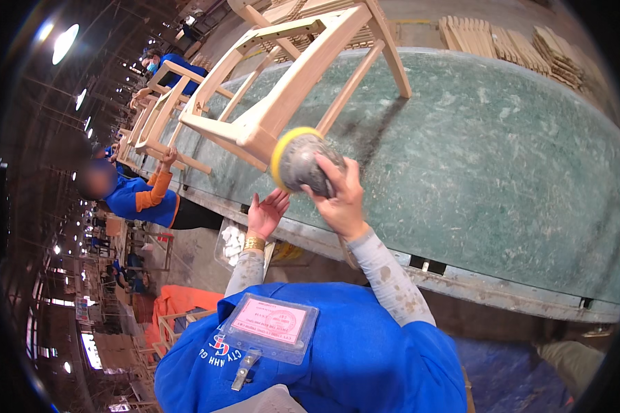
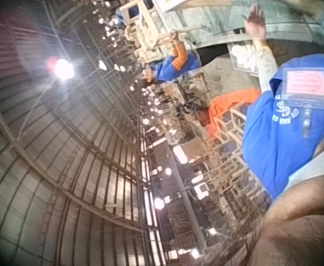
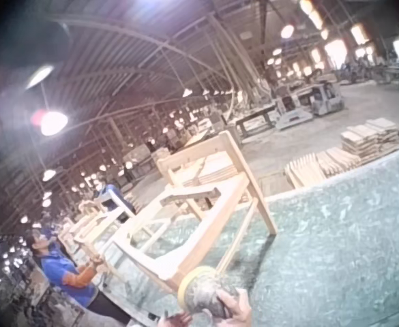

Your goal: The person uses a handheld orbital sander to smooth the legs and frame of a wooden chair frame on a workbench. They reposition the chair multiple times to access different surfaces and occasionally use a small white pad to wipe or inspect the wood.

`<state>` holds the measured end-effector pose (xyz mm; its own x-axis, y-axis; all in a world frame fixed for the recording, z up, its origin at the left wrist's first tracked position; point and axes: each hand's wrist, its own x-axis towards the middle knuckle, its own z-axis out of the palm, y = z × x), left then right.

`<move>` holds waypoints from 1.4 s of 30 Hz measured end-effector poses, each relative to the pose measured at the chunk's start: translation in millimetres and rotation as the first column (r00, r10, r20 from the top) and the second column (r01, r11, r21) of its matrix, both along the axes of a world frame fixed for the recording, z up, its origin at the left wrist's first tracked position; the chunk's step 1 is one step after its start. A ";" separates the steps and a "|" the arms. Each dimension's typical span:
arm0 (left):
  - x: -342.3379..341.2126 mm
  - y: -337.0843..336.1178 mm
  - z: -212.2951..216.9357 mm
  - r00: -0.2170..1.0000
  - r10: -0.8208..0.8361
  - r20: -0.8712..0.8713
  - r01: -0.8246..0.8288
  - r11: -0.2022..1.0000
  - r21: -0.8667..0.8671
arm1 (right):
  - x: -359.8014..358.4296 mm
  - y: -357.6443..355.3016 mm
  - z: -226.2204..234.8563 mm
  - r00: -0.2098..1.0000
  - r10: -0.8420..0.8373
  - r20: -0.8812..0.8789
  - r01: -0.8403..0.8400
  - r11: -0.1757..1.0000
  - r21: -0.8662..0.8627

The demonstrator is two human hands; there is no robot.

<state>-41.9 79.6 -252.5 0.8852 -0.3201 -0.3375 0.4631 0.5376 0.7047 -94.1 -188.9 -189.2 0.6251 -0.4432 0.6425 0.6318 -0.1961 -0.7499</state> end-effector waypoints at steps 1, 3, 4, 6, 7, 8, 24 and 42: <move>-1.0 -2.8 -1.0 1.000 0.000 -0.005 0.000 1.000 0.010 | 3.0 3.5 4.9 1.000 0.002 0.009 -0.003 1.000 0.013; -1.8 -6.9 -2.0 1.000 0.002 -0.013 -0.002 1.000 0.027 | 5.9 9.1 11.4 1.000 0.009 0.030 -0.010 0.999 0.036; -4.5 3.3 -5.5 0.995 -0.090 0.040 0.094 0.987 -0.133 | 3.7 10.2 4.2 0.999 -0.009 0.035 0.011 0.999 -0.037; -12.0 22.1 -13.9 0.951 -0.241 0.192 0.302 0.855 -0.421 | -13.2 15.0 -11.3 1.000 0.012 0.005 -0.012 1.000 -0.016; -14.6 17.0 -16.7 0.984 -0.158 0.079 0.174 0.945 -0.277 | -19.7 13.5 -14.9 1.000 0.001 -0.018 -0.002 1.000 -0.022; -19.2 12.5 -19.0 0.998 -0.053 -0.019 0.051 0.993 -0.110 | -22.5 13.2 -17.5 1.000 -0.003 -0.023 0.001 0.999 -0.047; -28.4 34.4 -44.2 0.988 0.051 -0.146 -0.037 0.995 0.095 | -22.0 26.0 33.0 0.961 -0.223 0.165 0.268 0.897 -0.351; -17.4 25.7 -22.4 0.983 -0.183 -0.010 0.179 0.944 0.279 | -48.9 -32.7 -29.7 0.952 0.060 -0.301 -0.068 0.998 -0.017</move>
<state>-59.3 105.3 -274.9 0.8271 -0.3712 -0.4221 0.5219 0.2283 0.8219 -143.0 -221.6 -218.9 0.8172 -0.3810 0.4324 0.3906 -0.1853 -0.9017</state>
